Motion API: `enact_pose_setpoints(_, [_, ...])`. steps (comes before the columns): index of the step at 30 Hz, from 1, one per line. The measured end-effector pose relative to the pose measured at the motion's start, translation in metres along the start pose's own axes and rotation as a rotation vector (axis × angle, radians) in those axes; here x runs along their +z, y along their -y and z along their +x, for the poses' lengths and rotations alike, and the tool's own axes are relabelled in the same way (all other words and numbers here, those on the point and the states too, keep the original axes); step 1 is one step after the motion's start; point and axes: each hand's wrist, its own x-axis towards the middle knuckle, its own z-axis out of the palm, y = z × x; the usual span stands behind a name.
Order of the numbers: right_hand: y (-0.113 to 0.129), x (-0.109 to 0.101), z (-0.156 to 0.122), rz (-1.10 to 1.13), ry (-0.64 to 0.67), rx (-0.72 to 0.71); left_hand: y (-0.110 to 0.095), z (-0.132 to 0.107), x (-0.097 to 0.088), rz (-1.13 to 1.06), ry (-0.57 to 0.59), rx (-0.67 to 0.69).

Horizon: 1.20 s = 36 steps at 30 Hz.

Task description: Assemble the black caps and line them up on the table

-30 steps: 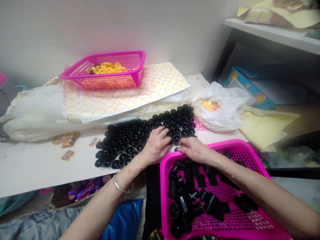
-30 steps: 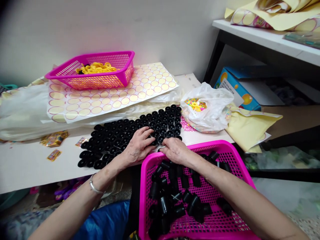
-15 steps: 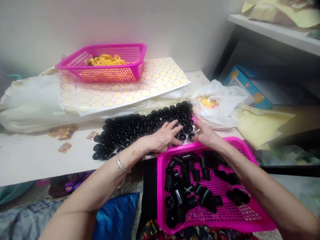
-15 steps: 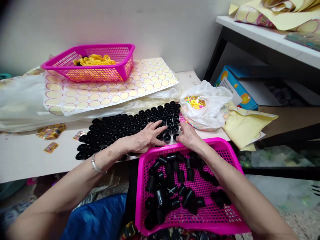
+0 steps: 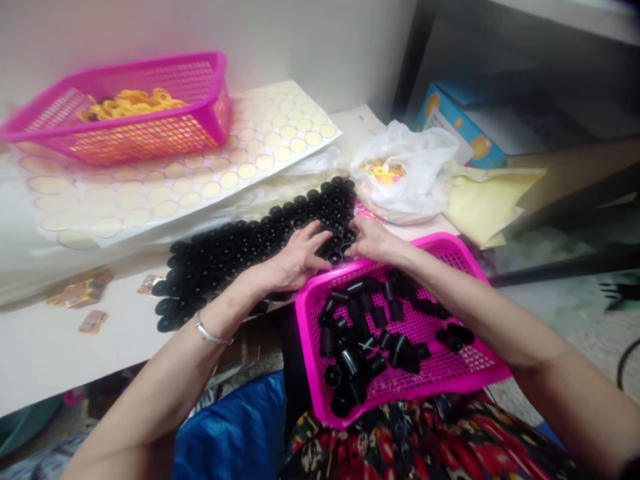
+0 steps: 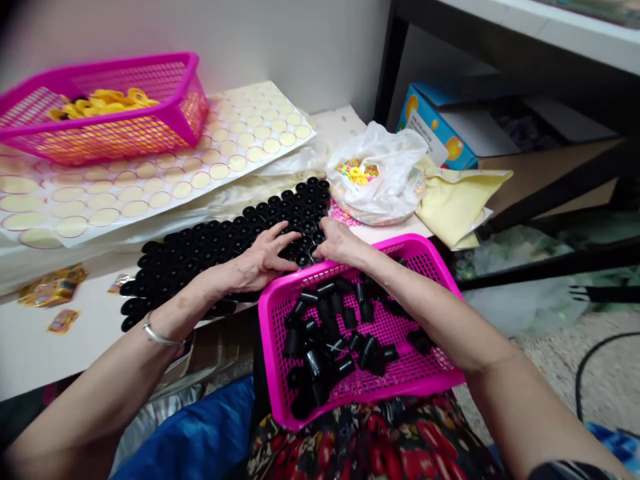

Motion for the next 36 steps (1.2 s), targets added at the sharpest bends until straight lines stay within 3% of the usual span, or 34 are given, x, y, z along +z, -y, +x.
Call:
enact_pose_setpoints(3, [0.005,-0.012,-0.016,-0.02,-0.132,-0.034,0.001,0.0,0.003,-0.01,-0.042,0.005])
enact_pose_setpoints(6, [0.005,-0.022,-0.048,0.051,-0.283,-0.112,0.004,0.001,0.008,-0.041,-0.082,0.02])
enact_pose_setpoints(9, [-0.006,-0.019,-0.088,0.138,-0.212,-0.104,0.006,0.002,0.009,-0.05,-0.082,-0.008])
enact_pose_setpoints(12, [-0.023,0.002,-0.119,0.076,-0.064,-0.016,-0.002,0.001,0.003,0.021,-0.154,-0.068])
enact_pose_setpoints(17, [-0.032,0.049,-0.135,-0.461,0.156,0.073,-0.052,-0.009,0.005,0.035,-0.43,-0.152])
enact_pose_setpoints(20, [-0.033,0.063,-0.133,-0.567,0.199,0.094,-0.091,-0.017,0.028,-0.166,-0.498,-0.197])
enact_pose_setpoints(22, [-0.038,0.061,-0.133,-0.561,0.206,0.08,-0.111,-0.022,0.05,-0.293,-0.514,-0.229])
enact_pose_setpoints(27, [-0.063,0.039,-0.145,-0.582,0.282,-0.08,-0.14,-0.031,0.091,-0.472,-0.439,-0.373])
enact_pose_setpoints(31, [-0.076,0.031,-0.163,-0.625,0.265,-0.078,-0.149,-0.02,0.101,-0.473,-0.361,-0.332])
enact_pose_setpoints(33, [-0.081,0.03,-0.17,-0.617,0.22,-0.058,-0.153,-0.005,0.1,-0.379,-0.236,-0.29])
enact_pose_setpoints(36, [-0.093,0.029,-0.177,-0.508,0.13,-0.109,-0.162,0.024,0.1,-0.152,0.087,-0.175])
